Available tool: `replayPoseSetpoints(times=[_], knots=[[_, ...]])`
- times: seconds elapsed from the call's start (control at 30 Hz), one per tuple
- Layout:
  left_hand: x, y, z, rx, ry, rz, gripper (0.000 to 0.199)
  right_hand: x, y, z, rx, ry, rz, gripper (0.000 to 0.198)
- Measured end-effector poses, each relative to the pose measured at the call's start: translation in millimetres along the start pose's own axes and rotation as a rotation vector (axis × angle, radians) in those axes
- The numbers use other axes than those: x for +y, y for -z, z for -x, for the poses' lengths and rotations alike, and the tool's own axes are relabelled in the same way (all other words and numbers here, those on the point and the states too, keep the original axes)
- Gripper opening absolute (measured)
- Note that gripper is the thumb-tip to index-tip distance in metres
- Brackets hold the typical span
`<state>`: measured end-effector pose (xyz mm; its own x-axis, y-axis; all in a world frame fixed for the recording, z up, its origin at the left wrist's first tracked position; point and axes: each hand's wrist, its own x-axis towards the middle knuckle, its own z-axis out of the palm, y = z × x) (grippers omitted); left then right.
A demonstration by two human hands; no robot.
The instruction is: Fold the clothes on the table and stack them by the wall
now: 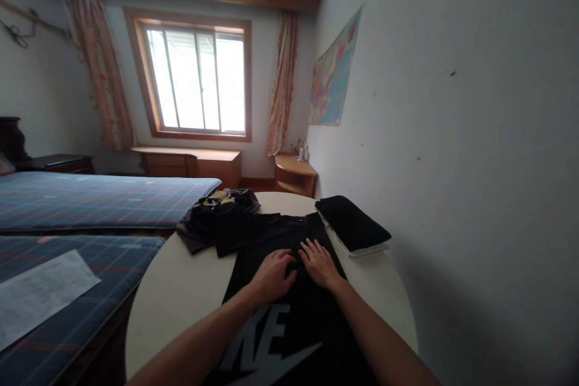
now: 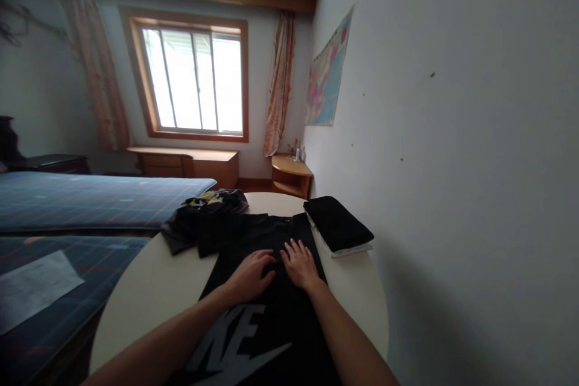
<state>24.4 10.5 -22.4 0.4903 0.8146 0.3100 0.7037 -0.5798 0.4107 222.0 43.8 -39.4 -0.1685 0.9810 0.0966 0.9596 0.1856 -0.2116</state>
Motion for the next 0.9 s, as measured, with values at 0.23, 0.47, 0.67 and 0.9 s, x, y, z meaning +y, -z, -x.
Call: replayPoseSetpoints(times=[0.23,0.47,0.67,0.9], knots=[[-101,52,-3,0.463,0.637,-0.312,0.051,-2,7,5,-0.026,-0.002,-0.019,0.063],[-143,63,9,0.395,0.797,-0.183,0.048,1,3,3,-0.043,-0.008,-0.007,0.064],[-147,67,0,0.459,0.744,-0.143,0.041,3,-1,1,-0.032,-0.007,0.022,0.065],[-125,76,-9,0.540,0.581,-0.333,0.050,2,-2,1,-0.019,-0.002,0.023,0.064]])
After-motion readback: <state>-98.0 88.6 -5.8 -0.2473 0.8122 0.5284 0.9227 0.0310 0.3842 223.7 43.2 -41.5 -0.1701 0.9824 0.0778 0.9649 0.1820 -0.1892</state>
